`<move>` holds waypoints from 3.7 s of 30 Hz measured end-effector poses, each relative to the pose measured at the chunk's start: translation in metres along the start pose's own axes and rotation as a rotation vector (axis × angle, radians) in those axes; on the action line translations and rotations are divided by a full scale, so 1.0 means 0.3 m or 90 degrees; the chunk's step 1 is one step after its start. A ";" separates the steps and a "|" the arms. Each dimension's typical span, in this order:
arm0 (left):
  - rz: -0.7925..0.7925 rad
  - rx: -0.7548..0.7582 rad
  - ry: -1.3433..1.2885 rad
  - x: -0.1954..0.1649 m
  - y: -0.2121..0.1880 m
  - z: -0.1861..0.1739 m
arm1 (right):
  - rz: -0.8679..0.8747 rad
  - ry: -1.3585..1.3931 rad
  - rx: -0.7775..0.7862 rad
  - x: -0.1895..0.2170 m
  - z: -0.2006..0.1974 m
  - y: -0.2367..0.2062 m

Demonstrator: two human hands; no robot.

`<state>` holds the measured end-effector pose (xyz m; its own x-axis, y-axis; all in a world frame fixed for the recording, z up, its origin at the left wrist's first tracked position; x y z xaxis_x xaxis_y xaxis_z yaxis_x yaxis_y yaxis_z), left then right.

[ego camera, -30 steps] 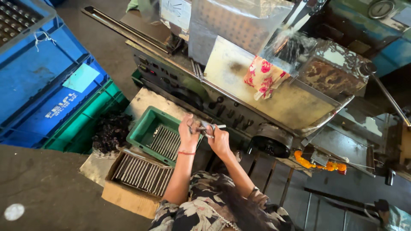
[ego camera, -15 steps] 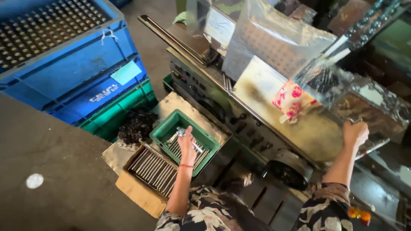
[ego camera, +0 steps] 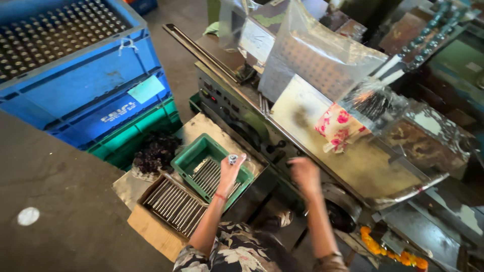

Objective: The person repeatedly picks small cylindrical metal parts from a green bin, places them into a lathe chuck, and operates the machine to machine the parts. After each cycle, the person removes the part and returns it to the bin, repeating the process.

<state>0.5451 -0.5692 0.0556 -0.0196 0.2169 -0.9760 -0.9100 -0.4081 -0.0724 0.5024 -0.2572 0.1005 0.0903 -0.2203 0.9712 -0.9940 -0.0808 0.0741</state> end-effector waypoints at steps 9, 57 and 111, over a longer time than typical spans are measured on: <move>0.047 -0.034 -0.039 0.033 -0.056 0.031 | 0.040 0.229 0.094 0.046 0.488 -0.122; 0.084 0.171 0.577 0.083 -0.188 -0.037 | 0.039 0.277 -0.297 -0.111 0.095 -0.444; 0.095 0.402 0.028 0.069 -0.259 0.387 | -0.047 0.250 -0.309 0.144 -0.018 -0.350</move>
<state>0.5673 -0.4301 0.0648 -0.1598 0.1562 -0.9747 -0.9674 0.1716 0.1861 0.6103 -0.2529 0.1360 0.2213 0.1504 0.9635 -0.9095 0.3885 0.1483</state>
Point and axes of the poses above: each hand's wrist, its own y-axis towards the middle knuckle, its own z-axis out of the palm, x = y × z, the point moved 10 cm from there along y, towards the middle knuckle, and after that the axes turned 2 degrees about -x, right-handed, at the moved point
